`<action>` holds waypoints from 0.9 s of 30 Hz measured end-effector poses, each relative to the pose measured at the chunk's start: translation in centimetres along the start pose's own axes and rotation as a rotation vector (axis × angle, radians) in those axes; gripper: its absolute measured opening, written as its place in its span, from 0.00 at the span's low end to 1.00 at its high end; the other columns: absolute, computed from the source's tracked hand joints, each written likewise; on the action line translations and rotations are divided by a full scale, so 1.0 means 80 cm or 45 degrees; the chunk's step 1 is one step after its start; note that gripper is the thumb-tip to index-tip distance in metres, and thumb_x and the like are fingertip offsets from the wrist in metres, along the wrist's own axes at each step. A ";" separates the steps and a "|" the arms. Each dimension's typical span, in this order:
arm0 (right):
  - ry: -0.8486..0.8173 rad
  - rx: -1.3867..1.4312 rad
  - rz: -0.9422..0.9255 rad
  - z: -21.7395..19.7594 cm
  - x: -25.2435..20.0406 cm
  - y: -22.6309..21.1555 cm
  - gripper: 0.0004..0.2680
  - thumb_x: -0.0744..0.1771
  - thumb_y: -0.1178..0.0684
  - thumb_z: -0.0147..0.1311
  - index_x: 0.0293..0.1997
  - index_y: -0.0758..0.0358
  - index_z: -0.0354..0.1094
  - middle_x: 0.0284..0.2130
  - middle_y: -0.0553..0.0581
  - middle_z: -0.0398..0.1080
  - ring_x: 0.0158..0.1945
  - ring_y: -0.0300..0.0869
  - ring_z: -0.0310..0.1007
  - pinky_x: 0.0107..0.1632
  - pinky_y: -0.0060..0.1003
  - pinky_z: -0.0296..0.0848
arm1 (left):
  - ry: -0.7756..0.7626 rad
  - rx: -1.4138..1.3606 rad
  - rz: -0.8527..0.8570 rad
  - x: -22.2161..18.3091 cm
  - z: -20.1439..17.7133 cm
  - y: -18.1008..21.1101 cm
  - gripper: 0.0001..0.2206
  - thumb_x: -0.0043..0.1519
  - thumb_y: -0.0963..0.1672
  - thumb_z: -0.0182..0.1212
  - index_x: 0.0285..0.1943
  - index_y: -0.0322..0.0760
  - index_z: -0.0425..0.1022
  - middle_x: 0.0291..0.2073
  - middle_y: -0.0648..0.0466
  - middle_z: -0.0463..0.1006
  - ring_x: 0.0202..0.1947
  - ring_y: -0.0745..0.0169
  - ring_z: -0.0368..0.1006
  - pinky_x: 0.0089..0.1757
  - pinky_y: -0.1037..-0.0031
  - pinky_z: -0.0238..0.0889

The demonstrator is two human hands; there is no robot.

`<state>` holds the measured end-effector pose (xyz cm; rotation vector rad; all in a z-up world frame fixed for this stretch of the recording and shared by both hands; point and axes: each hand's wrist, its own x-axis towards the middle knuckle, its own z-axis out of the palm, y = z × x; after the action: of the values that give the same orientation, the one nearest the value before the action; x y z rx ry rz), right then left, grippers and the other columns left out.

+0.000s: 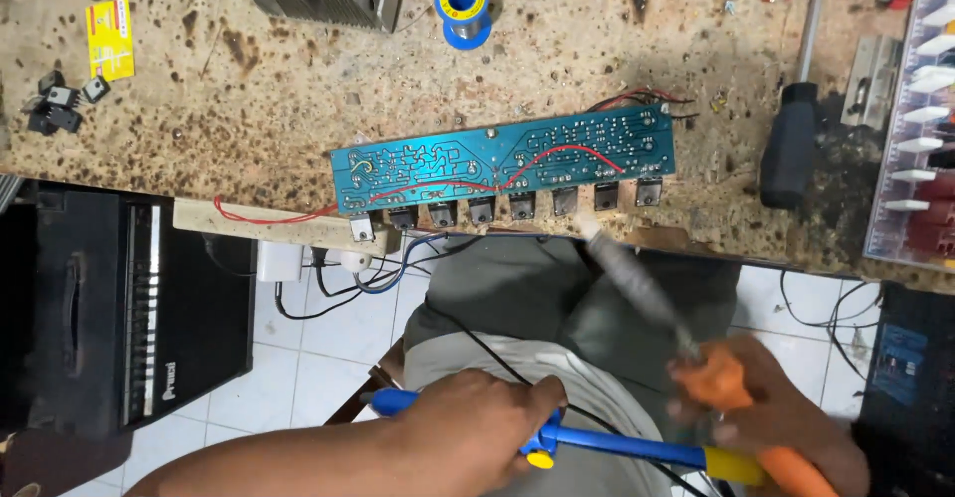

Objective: Using a soldering iron and a desoldering pump to remove solder from components on a printed circuit board.

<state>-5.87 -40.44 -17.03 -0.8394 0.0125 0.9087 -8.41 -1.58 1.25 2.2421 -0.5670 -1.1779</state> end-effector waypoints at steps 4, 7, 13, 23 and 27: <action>0.047 -0.702 -0.213 0.166 -0.018 -0.081 0.10 0.66 0.51 0.61 0.52 0.51 0.75 0.66 0.63 0.58 0.55 0.60 0.81 0.56 0.63 0.88 | -0.017 0.159 -0.008 0.001 0.005 0.004 0.20 0.58 0.45 0.69 0.53 0.39 0.61 0.29 0.46 0.80 0.30 0.31 0.76 0.31 0.44 0.67; -0.165 -1.000 -0.484 0.210 0.021 -0.068 0.08 0.69 0.46 0.55 0.51 0.46 0.75 0.59 0.65 0.62 0.51 0.51 0.85 0.57 0.44 0.81 | -0.083 0.197 -0.063 0.012 0.011 0.014 0.18 0.59 0.40 0.55 0.58 0.36 0.60 0.28 0.44 0.80 0.28 0.25 0.76 0.25 0.41 0.68; -0.049 -0.993 -0.879 0.245 0.070 -0.022 0.13 0.74 0.36 0.40 0.48 0.45 0.71 0.44 0.57 0.77 0.65 0.52 0.65 0.65 0.47 0.66 | 0.169 0.283 0.072 0.055 0.084 0.005 0.10 0.65 0.45 0.47 0.44 0.41 0.76 0.34 0.48 0.82 0.31 0.35 0.79 0.28 0.49 0.70; 0.563 -0.463 -1.051 0.214 0.050 -0.006 0.09 0.72 0.47 0.56 0.53 0.59 0.72 0.62 0.75 0.63 0.64 0.64 0.69 0.52 0.44 0.88 | 0.365 -0.393 0.071 0.020 0.023 -0.059 0.15 0.54 0.44 0.63 0.48 0.47 0.66 0.25 0.52 0.76 0.24 0.46 0.74 0.28 0.57 0.65; 0.735 -0.988 -0.799 0.229 0.053 -0.017 0.11 0.74 0.46 0.40 0.50 0.59 0.69 0.56 0.69 0.70 0.68 0.57 0.70 0.49 0.40 0.96 | 1.204 -0.706 0.115 0.010 0.037 -0.096 0.16 0.52 0.45 0.71 0.45 0.46 0.70 0.28 0.61 0.74 0.23 0.69 0.65 0.28 0.75 0.60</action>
<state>-8.17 -26.09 -5.00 -1.6872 -0.1029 0.0231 -9.59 3.06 -5.52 1.9435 0.0499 -0.1002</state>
